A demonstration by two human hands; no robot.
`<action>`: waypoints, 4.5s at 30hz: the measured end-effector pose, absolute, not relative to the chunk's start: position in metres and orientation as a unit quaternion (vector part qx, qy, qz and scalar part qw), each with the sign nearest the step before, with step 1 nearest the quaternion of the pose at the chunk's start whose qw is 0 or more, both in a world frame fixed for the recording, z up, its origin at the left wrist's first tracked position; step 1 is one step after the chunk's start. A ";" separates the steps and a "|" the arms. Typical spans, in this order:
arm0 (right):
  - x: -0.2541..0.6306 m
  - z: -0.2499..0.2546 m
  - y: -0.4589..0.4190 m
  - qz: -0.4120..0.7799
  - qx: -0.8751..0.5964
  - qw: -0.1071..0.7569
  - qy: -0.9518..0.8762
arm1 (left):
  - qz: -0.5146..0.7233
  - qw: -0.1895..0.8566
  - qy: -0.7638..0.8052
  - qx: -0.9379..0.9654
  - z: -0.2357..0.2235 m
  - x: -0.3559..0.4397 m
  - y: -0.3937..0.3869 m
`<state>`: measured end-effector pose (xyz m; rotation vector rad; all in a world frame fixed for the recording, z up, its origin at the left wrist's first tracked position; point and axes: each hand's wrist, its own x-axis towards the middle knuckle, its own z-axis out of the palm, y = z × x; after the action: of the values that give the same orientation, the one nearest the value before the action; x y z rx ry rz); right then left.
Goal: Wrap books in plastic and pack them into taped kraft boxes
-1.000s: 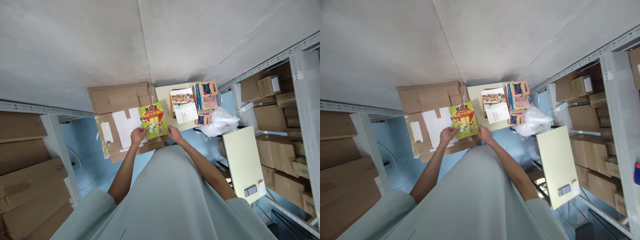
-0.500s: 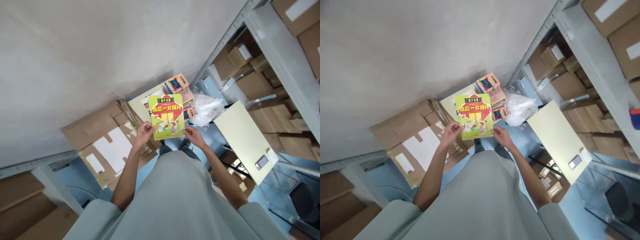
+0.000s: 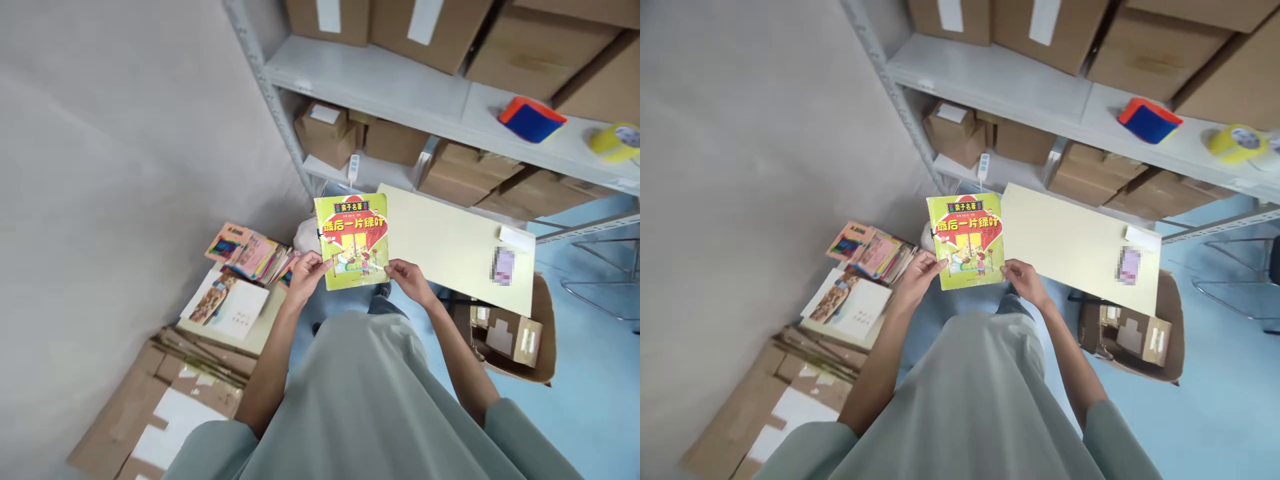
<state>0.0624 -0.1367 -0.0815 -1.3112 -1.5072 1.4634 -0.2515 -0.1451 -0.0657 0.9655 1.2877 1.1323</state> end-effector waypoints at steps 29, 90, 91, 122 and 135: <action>0.229 -0.070 0.001 0.340 -0.715 0.366 -0.490 | 0.318 0.451 0.554 0.623 -0.066 0.092 -0.005; 0.263 -0.058 0.022 0.655 -0.456 0.469 -0.378 | 0.384 0.583 0.541 0.470 -0.062 -0.043 0.064; 0.264 -0.056 0.021 0.660 -0.452 0.467 -0.378 | 0.378 0.599 0.529 0.468 -0.056 -0.047 0.064; 0.248 -0.035 0.051 0.546 -0.445 0.446 -0.552 | 0.445 0.435 0.551 0.556 -0.033 -0.068 0.044; 0.247 -0.066 0.041 0.546 -0.521 0.461 -0.468 | 0.399 0.522 0.551 0.514 -0.034 -0.064 0.031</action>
<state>0.2474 0.0412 -0.0661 -1.2812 -1.1515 1.3431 -0.0640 0.0314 -0.0344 1.2324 1.3204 0.9558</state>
